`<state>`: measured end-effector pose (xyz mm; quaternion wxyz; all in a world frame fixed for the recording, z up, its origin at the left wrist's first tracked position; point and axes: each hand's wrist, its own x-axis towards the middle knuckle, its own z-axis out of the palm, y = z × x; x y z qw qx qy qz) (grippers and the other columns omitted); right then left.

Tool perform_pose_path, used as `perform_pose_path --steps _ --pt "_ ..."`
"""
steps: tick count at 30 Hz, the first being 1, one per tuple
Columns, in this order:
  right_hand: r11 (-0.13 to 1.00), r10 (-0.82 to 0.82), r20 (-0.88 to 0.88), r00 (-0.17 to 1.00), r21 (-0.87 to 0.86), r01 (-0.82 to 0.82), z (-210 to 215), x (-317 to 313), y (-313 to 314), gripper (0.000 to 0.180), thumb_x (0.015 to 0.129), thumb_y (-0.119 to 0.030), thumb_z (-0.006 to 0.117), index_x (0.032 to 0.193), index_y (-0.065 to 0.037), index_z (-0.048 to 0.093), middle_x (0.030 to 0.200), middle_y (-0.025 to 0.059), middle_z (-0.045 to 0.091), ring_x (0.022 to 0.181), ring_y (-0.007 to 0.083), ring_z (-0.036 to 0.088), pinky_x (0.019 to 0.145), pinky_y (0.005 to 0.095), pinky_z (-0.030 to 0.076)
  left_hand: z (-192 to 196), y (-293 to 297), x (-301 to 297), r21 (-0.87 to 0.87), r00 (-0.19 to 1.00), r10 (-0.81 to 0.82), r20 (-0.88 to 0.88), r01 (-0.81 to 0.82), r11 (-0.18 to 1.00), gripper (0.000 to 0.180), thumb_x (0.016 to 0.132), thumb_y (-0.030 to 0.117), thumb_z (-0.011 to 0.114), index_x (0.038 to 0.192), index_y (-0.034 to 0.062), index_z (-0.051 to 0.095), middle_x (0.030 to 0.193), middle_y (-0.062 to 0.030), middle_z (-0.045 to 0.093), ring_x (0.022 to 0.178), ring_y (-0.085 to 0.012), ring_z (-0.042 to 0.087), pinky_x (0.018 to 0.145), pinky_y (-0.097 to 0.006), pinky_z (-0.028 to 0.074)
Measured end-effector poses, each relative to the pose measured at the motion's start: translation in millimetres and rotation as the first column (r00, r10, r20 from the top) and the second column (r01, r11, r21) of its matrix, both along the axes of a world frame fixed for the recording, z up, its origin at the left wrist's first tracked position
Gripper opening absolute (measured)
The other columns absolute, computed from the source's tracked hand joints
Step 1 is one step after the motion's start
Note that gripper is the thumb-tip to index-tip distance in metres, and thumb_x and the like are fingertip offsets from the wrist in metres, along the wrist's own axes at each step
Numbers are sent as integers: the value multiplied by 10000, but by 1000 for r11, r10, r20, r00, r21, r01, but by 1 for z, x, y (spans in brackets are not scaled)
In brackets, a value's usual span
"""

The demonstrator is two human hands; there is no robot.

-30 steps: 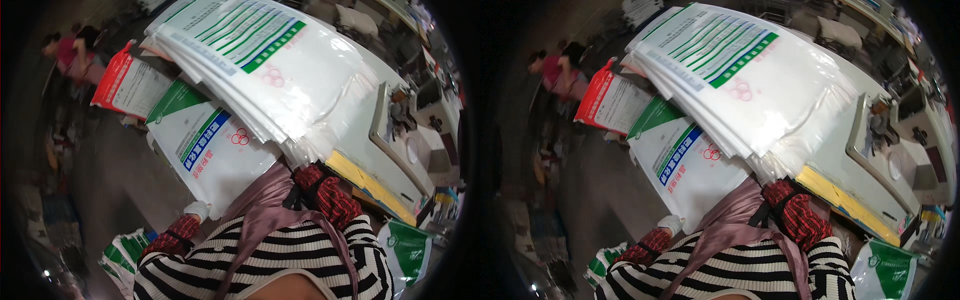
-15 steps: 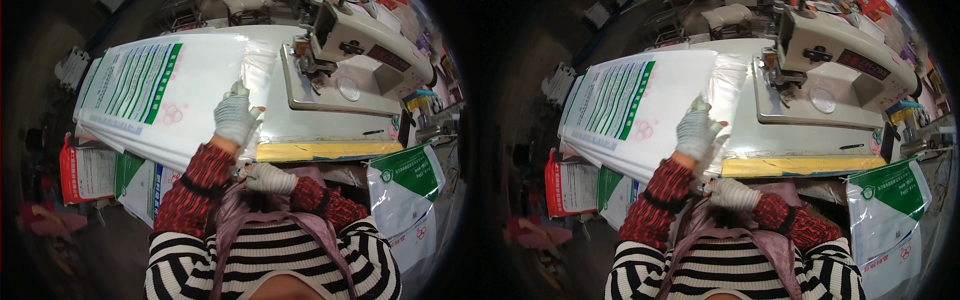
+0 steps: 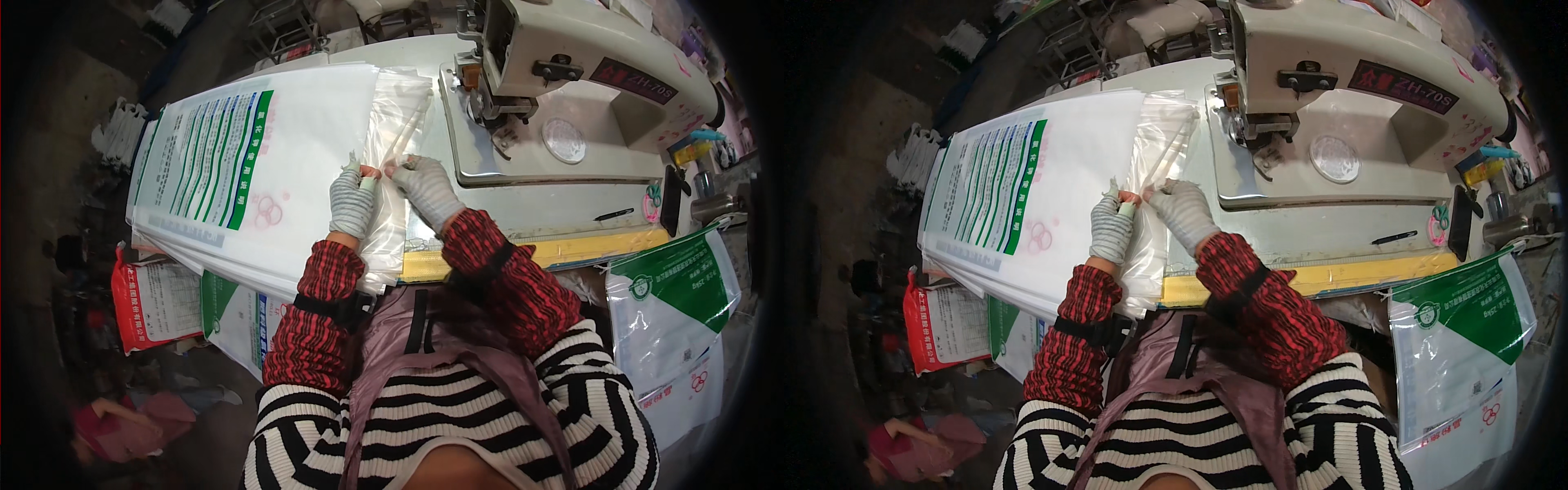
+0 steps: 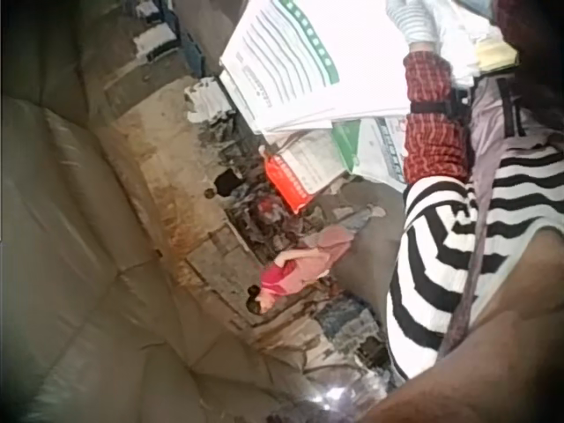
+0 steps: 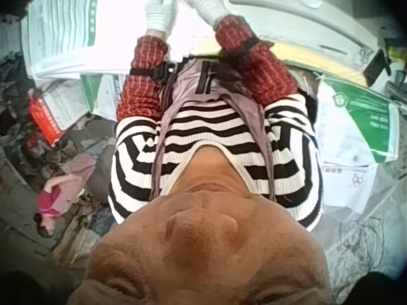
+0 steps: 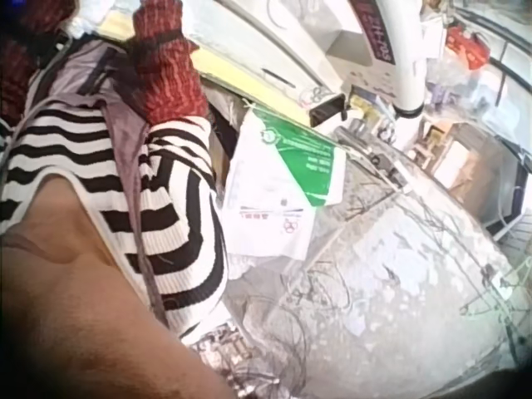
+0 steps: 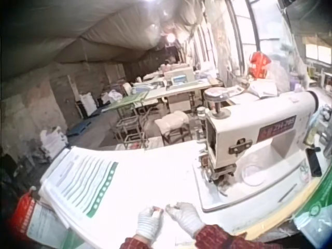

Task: The person is sewing and assembling industrial-sized plastic bags using a sewing machine.

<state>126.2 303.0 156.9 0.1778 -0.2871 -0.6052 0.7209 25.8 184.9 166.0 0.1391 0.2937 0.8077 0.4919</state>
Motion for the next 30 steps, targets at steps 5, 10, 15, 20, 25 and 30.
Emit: perform_pose_path --steps 5,10,15,20,25,30 --pt "981 -21 168 986 192 -12 -2 -20 3 475 754 -393 664 887 62 652 722 181 647 697 281 637 671 372 489 -5 7 10 -58 942 40 -333 -63 996 92 871 112 532 897 31 565 783 -142 624 713 -283 589 674 -361 461" --pt "994 -39 189 981 105 19 4 -13 0 440 795 -397 636 823 42 637 738 185 639 656 291 623 657 388 485 -2 7 -14 -182 837 138 -529 -271 945 104 881 145 520 881 43 539 821 -159 607 737 -321 587 674 -388 471" --pt "927 -78 291 953 373 -38 2 49 -14 225 866 -204 575 794 8 554 680 119 573 592 201 547 556 324 441 33 -44 -78 -283 939 327 -109 -345 895 199 913 243 507 835 68 561 724 -91 580 633 -241 550 597 -349 466" --pt "541 -222 -93 971 817 202 37 90 -54 237 789 -78 538 998 9 612 899 181 604 852 336 574 793 389 466 50 -99 -32 86 820 173 546 -260 962 232 935 303 519 828 101 559 675 0 514 584 -122 483 550 -256 415" --pt "165 517 -121 848 985 39 66 50 -104 150 712 -98 537 837 -25 578 919 122 573 904 230 571 820 398 456 104 -101 40 107 951 156 266 -190 976 233 907 272 596 839 63 520 677 6 498 596 -92 434 534 -271 373" --pt "-584 -5 12 1000 812 -13 18 30 -10 203 883 -63 383 948 -17 569 831 83 581 740 167 596 632 322 516 138 -156 74 -401 874 -84 -479 -133 906 152 865 147 601 827 9 552 691 -119 562 606 -232 544 570 -341 435"
